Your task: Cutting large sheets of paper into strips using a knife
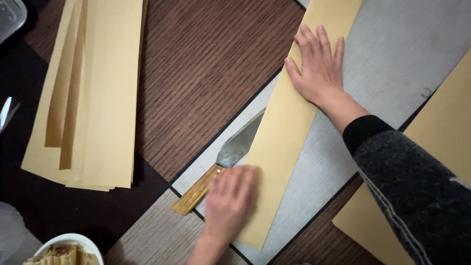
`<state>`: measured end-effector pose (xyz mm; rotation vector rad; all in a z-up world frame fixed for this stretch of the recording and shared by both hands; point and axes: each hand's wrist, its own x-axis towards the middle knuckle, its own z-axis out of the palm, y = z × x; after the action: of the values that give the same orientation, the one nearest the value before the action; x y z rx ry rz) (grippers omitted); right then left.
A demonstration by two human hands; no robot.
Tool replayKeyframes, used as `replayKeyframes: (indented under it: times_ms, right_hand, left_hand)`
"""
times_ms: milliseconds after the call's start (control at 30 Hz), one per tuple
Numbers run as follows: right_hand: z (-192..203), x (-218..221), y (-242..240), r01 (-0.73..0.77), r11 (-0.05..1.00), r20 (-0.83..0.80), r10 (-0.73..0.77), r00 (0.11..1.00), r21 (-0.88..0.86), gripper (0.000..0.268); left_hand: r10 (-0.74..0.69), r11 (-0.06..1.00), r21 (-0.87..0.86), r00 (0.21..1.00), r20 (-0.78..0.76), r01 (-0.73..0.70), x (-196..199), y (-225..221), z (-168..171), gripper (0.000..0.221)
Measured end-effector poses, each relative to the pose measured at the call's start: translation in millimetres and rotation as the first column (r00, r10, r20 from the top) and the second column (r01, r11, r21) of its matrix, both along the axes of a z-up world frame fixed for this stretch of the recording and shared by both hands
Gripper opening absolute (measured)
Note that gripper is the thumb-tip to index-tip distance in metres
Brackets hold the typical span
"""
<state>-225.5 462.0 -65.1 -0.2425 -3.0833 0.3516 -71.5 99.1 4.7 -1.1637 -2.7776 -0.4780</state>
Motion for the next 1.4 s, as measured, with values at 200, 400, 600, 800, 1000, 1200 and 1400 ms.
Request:
replayKeyframes:
  times_ms: [200, 400, 600, 800, 1000, 1200, 1400]
  right_hand:
    - [-3.8, 3.7, -0.1, 0.067, 0.997, 0.03, -0.067, 0.997, -0.028, 0.08]
    - [0.0, 2.6, -2.9, 0.095, 0.995, 0.091, -0.093, 0.992, -0.017, 0.085]
    - [-4.6, 3.5, -0.9, 0.086, 0.996, 0.049, -0.085, 0.995, -0.014, 0.085]
    - [-8.9, 3.2, -0.3, 0.083, 0.997, 0.041, -0.082, 0.996, -0.001, 0.081]
    - [-5.9, 5.1, -1.1, 0.077, 0.997, 0.028, -0.077, 0.997, -0.003, 0.083]
    - [3.7, 6.1, -4.8, 0.077, 0.997, 0.032, -0.076, 0.997, -0.025, 0.081]
    - [0.1, 5.6, -2.6, 0.084, 0.996, 0.04, -0.082, 0.996, -0.034, 0.085]
  left_hand:
    - [0.376, 0.925, -0.095, 0.923, 0.088, -0.367, -16.0, -31.1, -0.9, 0.068]
    - [0.356, 0.932, -0.002, 0.918, 0.175, -0.362, -10.9, -34.8, -10.1, 0.049]
    - [0.414, 0.904, 0.015, 0.884, 0.217, -0.427, 3.3, -28.5, -3.0, 0.048]
    - [0.425, 0.902, -0.041, 0.871, 0.247, -0.429, 2.0, -26.9, -6.6, 0.048]
    - [0.427, 0.897, -0.004, 0.864, 0.267, -0.442, -6.2, -18.0, 0.5, 0.047]
    - [0.423, 0.896, 0.047, 0.882, 0.207, -0.441, -15.0, -8.3, -1.6, 0.049]
    - [0.412, 0.904, 0.022, 0.882, 0.23, -0.428, -28.5, -1.2, -3.9, 0.047]
